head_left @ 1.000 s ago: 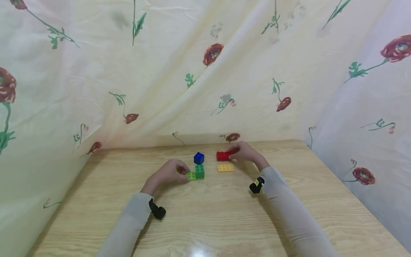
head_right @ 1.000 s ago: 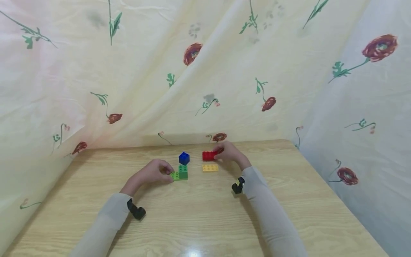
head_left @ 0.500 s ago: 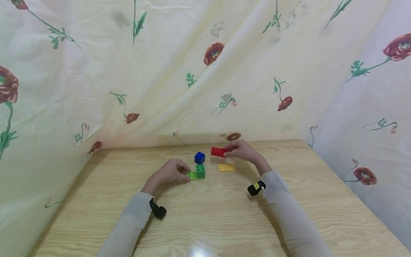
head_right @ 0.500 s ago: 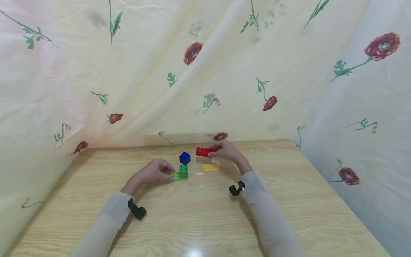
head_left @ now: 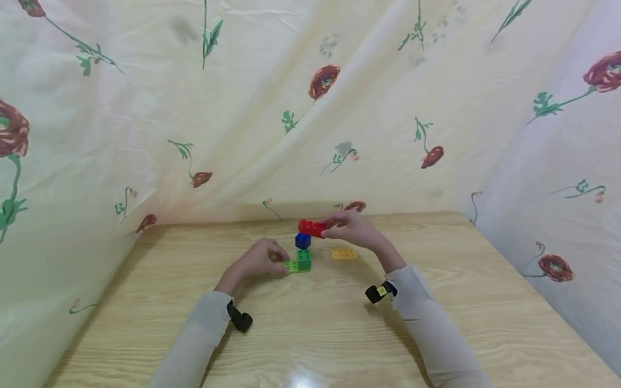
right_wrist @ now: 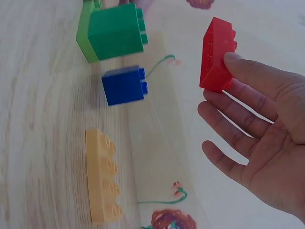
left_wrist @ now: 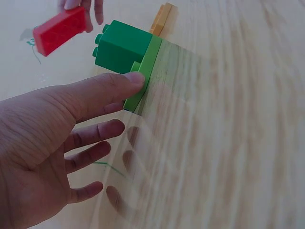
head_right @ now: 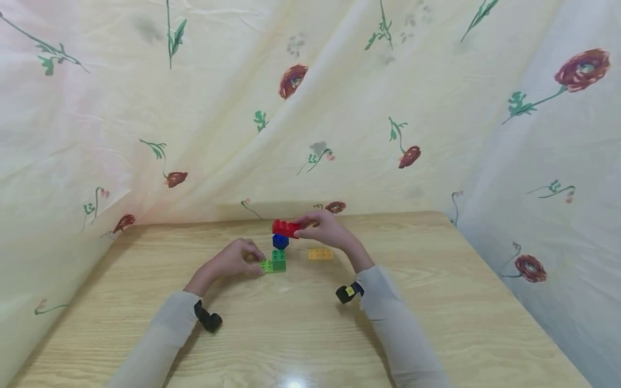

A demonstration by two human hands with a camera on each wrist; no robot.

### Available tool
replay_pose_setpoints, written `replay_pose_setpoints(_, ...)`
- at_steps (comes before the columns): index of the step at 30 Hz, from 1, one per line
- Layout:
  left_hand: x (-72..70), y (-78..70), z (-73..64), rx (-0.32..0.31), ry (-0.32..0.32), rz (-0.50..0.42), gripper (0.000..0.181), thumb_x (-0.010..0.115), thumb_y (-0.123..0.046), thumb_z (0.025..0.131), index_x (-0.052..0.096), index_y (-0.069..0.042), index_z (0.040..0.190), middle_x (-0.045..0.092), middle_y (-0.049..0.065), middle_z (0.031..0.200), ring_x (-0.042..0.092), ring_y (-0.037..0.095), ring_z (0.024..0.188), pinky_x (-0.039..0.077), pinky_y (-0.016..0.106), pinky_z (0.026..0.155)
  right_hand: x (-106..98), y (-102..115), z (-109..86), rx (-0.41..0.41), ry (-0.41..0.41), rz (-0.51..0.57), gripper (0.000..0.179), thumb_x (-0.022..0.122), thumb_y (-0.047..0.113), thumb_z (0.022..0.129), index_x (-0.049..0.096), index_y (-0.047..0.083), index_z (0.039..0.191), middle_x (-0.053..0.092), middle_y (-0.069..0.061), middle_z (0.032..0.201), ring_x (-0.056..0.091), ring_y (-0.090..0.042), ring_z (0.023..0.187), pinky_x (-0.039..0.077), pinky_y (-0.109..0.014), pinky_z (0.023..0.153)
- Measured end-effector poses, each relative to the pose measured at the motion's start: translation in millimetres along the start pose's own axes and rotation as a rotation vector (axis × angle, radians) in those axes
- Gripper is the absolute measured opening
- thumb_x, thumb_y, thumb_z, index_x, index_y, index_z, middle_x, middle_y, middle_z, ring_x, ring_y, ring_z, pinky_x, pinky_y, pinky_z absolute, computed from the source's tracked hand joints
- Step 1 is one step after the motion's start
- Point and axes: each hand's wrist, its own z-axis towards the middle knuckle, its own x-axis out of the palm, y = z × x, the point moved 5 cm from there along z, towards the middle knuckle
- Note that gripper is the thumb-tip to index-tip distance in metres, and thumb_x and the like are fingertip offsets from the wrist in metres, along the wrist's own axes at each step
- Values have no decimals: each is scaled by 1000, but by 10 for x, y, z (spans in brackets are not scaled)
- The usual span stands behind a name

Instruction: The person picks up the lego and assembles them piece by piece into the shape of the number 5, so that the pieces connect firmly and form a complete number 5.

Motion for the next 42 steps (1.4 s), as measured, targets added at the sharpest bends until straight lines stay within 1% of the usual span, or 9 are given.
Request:
replay_pose_setpoints(7, -7, -16, -33, -50, -23, 41, 23, 89, -27, 78, 81, -21, 98, 68, -3, 106, 46, 20, 108, 38, 39, 89, 138, 115, 12, -61, 19, 0, 31, 74, 24, 94, 73, 14, 123, 75, -2, 115, 66, -20, 107, 46, -51, 104)
replay_pose_setpoints(11, -4, -13, -26, -44, -30, 51, 23, 89, -27, 78, 81, -21, 98, 68, -3, 106, 46, 20, 108, 37, 39, 89, 219, 128, 43, -105, 36, -5, 31, 76, 22, 93, 74, 12, 122, 76, -4, 115, 68, -22, 107, 47, -55, 103)
replay_pose_setpoints(14, 4, 9, -16, -36, -33, 62, 24, 89, -29, 78, 81, -21, 99, 68, -3, 106, 46, 20, 107, 36, 40, 89, 278, 124, 56, -125, 51, -6, 32, 77, 22, 92, 74, 11, 122, 76, -6, 116, 69, -23, 108, 49, -56, 102)
replay_pose_setpoints(18, 16, 36, -6, -36, -33, 74, 25, 89, -31, 78, 81, -22, 99, 69, -4, 107, 46, 19, 107, 35, 40, 90, 341, 109, 67, -126, 63, -3, 30, 78, 21, 91, 75, 11, 119, 76, -6, 116, 68, -23, 109, 50, -53, 101)
replay_pose_setpoints(21, 17, 41, -7, -47, -30, 74, 24, 89, -32, 78, 81, -23, 99, 69, -4, 107, 46, 19, 106, 34, 39, 89, 377, 115, 72, -137, 72, 1, 27, 78, 18, 90, 75, 11, 117, 76, -6, 115, 69, -24, 107, 50, -55, 100)
replay_pose_setpoints(25, 9, 31, -8, -60, -29, 73, 24, 89, -33, 78, 81, -23, 98, 69, -4, 108, 45, 20, 106, 34, 39, 88, 410, 121, 66, -133, 89, 0, 28, 78, 17, 91, 75, 10, 117, 75, -7, 117, 69, -27, 106, 50, -57, 101)
replay_pose_setpoints(34, 11, 36, 3, -54, -30, 102, 25, 90, -32, 77, 80, -19, 96, 70, -2, 108, 47, 20, 107, 35, 45, 94, 457, 108, 60, -122, 77, -29, 29, 79, 16, 90, 75, 9, 117, 75, -8, 117, 68, -28, 108, 49, -57, 101)
replay_pose_setpoints(39, 3, 35, 3, -65, -36, 102, 28, 90, -33, 76, 79, -16, 96, 70, -2, 108, 47, 21, 107, 37, 43, 91, 496, 85, 73, -95, 85, -22, 29, 79, 15, 89, 75, 8, 117, 75, -9, 116, 67, -31, 109, 49, -58, 101)
replay_pose_setpoints(42, 4, 35, 4, -68, -35, 93, 28, 90, -33, 77, 79, -16, 95, 70, -2, 107, 47, 21, 107, 36, 42, 90, 510, 83, 79, -91, 88, -28, 28, 79, 15, 90, 75, 8, 117, 75, -9, 116, 67, -30, 109, 50, -58, 99)
